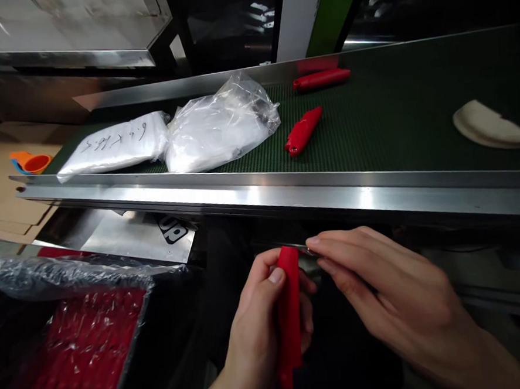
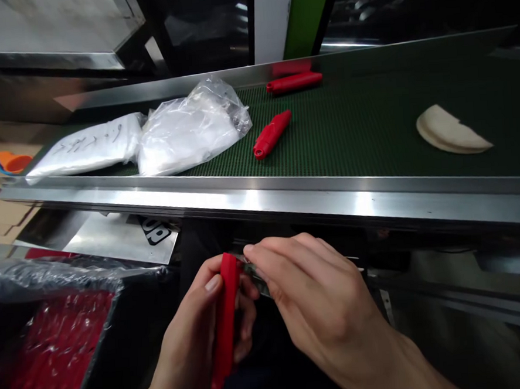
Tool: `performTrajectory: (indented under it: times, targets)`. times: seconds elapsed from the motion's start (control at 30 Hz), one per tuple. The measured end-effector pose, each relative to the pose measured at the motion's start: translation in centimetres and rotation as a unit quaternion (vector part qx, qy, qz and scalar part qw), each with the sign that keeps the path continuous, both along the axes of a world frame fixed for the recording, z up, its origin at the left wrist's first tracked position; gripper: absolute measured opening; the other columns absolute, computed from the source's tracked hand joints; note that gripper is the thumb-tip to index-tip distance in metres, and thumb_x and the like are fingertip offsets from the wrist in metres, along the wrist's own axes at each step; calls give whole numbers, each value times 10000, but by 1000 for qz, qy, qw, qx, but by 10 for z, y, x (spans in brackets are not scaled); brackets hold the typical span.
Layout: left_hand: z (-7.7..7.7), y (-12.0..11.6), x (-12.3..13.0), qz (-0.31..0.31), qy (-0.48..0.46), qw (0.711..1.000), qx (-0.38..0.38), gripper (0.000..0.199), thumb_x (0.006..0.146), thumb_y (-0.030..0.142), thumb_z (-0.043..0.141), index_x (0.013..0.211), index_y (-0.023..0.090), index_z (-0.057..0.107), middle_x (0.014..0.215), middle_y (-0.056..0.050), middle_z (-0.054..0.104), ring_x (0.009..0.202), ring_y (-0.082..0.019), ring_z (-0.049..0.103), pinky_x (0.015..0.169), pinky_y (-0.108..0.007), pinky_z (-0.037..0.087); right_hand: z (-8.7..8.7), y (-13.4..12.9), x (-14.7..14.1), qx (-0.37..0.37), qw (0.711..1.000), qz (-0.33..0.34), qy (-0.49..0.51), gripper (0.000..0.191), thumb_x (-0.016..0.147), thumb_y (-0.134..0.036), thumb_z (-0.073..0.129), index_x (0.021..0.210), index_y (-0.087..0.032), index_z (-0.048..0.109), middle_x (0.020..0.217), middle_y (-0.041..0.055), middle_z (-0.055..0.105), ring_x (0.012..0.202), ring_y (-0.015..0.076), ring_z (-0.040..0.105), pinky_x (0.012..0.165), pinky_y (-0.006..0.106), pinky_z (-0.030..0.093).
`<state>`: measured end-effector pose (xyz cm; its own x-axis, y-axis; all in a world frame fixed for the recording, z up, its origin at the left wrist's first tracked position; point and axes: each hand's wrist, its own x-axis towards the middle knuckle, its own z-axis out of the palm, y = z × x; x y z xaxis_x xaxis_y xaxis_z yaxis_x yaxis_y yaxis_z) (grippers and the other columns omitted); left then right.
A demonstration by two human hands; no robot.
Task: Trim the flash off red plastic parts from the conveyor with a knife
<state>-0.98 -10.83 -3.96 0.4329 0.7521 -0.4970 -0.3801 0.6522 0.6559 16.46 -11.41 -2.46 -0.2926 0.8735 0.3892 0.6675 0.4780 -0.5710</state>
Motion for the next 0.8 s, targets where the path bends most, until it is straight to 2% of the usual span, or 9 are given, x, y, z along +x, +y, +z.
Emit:
performTrajectory:
  times: [0.27, 0.8]
  targets:
    - [2, -2, 0, 7, -14, 1000, 3, 234, 981, 387, 411, 1090, 218, 529, 886, -44, 612, 539, -118, 501, 414, -176, 366, 6, -1, 0, 36, 999, -2, -23, 380, 860, 34, 565, 1207, -117, 600, 1143, 82, 652, 1022, 192, 604, 860, 367, 508]
    - [1, -7, 0, 0, -16, 1000, 18, 252, 982, 406, 421, 1081, 201, 530, 848, -43, 610, 516, -106, 498, 414, -170, 374, 5, -3, 1, 62, 997, -9, -39, 340, 878, 16, 584, 1189, -114, 623, 1125, 73, 668, 995, 188, 613, 834, 375, 516]
